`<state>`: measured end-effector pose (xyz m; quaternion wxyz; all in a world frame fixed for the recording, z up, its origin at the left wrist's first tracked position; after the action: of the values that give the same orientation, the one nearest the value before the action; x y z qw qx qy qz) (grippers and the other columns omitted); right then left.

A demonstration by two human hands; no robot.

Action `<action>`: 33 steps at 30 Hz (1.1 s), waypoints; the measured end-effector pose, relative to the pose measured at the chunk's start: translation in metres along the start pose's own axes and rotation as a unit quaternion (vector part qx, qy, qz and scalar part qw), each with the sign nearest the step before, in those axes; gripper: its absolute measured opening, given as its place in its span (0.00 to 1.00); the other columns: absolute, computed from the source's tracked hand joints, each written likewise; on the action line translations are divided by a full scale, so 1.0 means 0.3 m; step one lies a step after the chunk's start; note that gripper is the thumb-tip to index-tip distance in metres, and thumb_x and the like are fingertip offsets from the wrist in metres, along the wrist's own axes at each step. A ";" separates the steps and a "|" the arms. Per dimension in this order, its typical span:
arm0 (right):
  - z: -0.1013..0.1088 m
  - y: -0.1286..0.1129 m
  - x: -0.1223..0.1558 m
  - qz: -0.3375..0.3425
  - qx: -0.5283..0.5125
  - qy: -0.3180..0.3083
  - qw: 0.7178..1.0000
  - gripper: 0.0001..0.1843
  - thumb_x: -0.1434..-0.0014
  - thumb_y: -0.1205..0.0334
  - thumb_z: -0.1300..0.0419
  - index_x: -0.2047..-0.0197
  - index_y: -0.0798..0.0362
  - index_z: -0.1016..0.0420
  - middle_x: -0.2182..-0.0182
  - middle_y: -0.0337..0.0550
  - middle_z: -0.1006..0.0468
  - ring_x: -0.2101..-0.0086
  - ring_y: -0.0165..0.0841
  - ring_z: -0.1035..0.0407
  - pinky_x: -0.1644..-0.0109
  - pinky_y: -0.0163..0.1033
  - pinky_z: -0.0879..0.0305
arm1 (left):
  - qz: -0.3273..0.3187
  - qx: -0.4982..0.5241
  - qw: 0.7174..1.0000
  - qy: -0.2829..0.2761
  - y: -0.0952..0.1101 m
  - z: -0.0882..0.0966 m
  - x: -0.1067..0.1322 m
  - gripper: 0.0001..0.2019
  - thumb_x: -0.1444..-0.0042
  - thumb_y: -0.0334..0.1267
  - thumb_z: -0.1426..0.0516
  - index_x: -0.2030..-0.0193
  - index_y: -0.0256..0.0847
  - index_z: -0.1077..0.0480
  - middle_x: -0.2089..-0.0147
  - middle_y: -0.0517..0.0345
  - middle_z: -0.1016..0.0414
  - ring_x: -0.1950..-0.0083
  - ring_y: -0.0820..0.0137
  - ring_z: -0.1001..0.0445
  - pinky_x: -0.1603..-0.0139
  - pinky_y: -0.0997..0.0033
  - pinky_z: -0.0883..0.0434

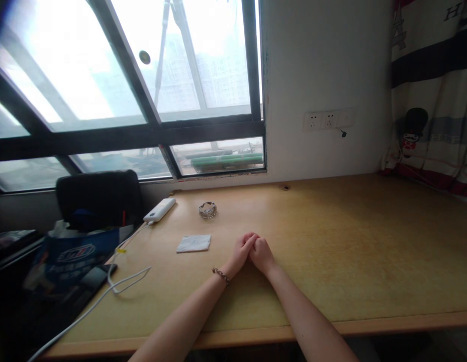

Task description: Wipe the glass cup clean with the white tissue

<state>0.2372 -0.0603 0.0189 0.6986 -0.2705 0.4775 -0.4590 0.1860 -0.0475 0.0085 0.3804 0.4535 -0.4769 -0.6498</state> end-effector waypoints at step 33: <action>0.096 0.026 -0.012 -0.039 0.221 0.090 0.970 0.24 0.43 0.52 0.56 0.86 0.52 0.36 0.88 0.39 0.33 0.85 0.26 0.43 0.78 0.32 0.53 | 0.104 -0.637 0.732 0.217 0.054 0.379 -0.008 0.17 0.48 0.45 0.53 0.60 0.33 0.36 0.59 0.41 0.35 0.57 0.57 0.37 0.63 0.63 0.39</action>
<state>0.2662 -0.0555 0.0254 0.6768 -0.0861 0.4141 -0.6026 0.0794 -0.0182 0.0398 0.7386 0.1810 0.1005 -0.6416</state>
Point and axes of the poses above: each hand's wrist, its own x-axis away from the middle knuckle, its own z-axis out of the back of the hand, y = z × x, the point moved 9 cm from there along -x, towards the middle knuckle
